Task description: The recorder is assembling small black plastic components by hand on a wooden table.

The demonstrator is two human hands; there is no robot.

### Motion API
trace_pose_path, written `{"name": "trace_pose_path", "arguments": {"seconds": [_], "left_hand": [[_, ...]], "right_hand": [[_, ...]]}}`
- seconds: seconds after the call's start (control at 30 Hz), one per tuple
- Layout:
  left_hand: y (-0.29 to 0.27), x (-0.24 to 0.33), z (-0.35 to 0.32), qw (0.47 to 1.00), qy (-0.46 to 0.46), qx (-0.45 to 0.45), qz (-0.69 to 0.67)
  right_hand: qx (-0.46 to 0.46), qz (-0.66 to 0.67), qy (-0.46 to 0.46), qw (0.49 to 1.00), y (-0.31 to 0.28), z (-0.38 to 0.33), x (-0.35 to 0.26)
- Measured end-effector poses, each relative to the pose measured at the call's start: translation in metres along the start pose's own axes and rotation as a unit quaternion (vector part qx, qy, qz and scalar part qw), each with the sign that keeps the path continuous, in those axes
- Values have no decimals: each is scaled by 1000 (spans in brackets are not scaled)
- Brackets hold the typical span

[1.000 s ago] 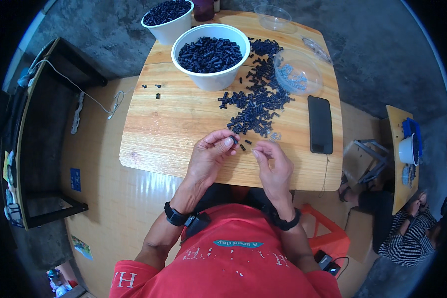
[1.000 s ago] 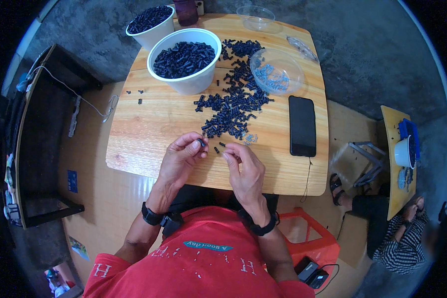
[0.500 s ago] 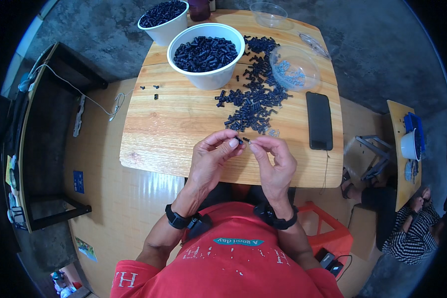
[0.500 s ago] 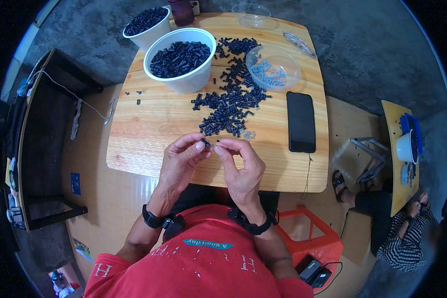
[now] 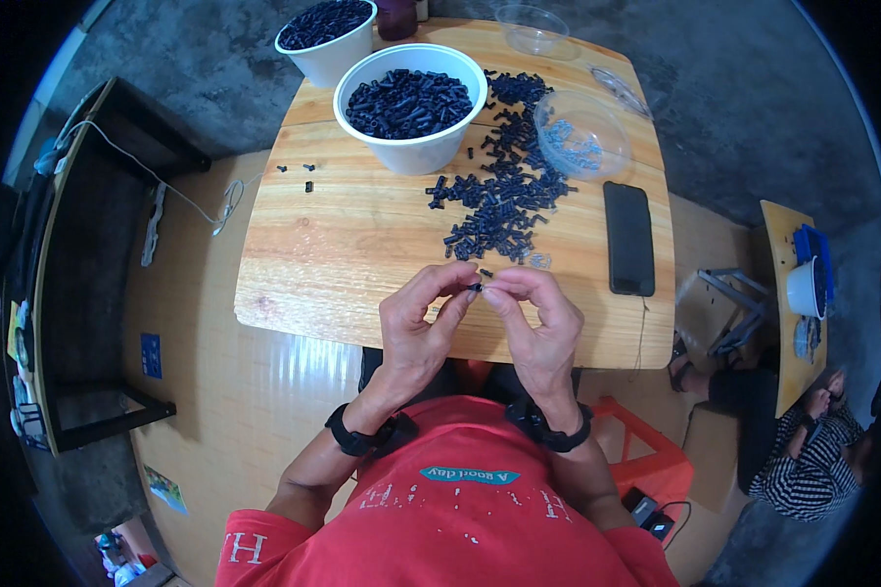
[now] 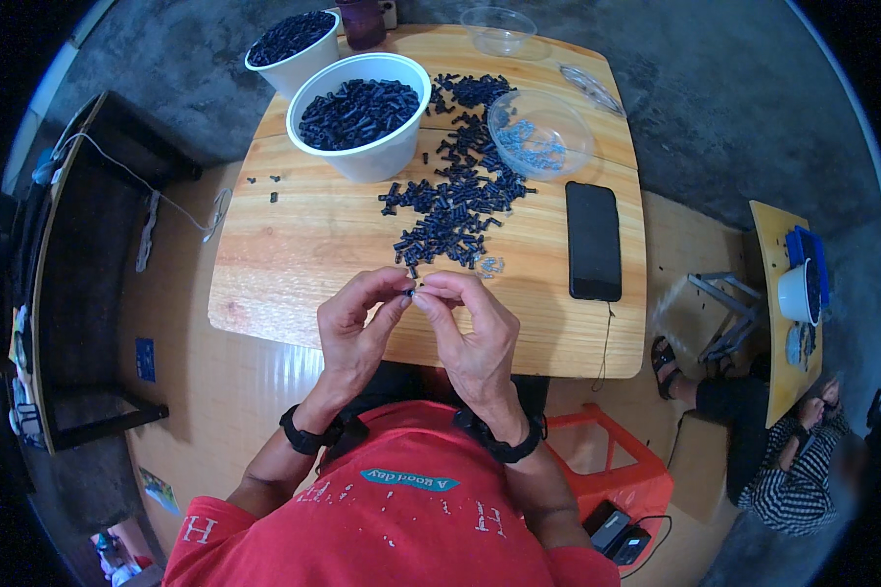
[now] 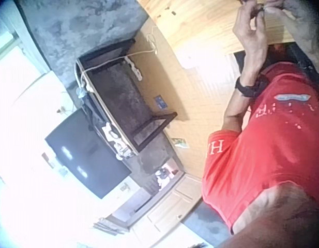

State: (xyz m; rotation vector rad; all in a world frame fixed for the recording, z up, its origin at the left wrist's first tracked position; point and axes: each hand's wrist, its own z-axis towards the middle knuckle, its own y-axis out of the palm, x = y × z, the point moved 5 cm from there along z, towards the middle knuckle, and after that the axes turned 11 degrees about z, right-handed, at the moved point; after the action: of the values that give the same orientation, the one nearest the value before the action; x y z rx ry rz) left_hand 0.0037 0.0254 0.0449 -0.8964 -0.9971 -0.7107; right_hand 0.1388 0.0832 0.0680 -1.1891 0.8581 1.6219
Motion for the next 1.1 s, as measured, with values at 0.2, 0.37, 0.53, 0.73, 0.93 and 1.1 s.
{"name": "trace_pose_path", "arguments": {"seconds": [0.2,0.37,0.53,0.73,0.93,1.1], "left_hand": [[-5,21,0,959,181,42,215],[-4,15,-8,952,184,-15,246],[-4,10,-19,972,124,-59,188],[-1,15,-20,963,168,-53,202],[-4,20,-15,980,117,-14,159],[-6,15,-15,989,63,-8,135]], "right_hand": [[-68,-97,-29,993,2,1,-1],[-128,-149,-24,980,0,-3,4],[-139,52,178,973,-10,-18,34],[-112,2,172,979,-12,-25,27],[-84,-9,86,993,-12,-19,13],[-85,-38,66,993,-13,-17,8]]}}
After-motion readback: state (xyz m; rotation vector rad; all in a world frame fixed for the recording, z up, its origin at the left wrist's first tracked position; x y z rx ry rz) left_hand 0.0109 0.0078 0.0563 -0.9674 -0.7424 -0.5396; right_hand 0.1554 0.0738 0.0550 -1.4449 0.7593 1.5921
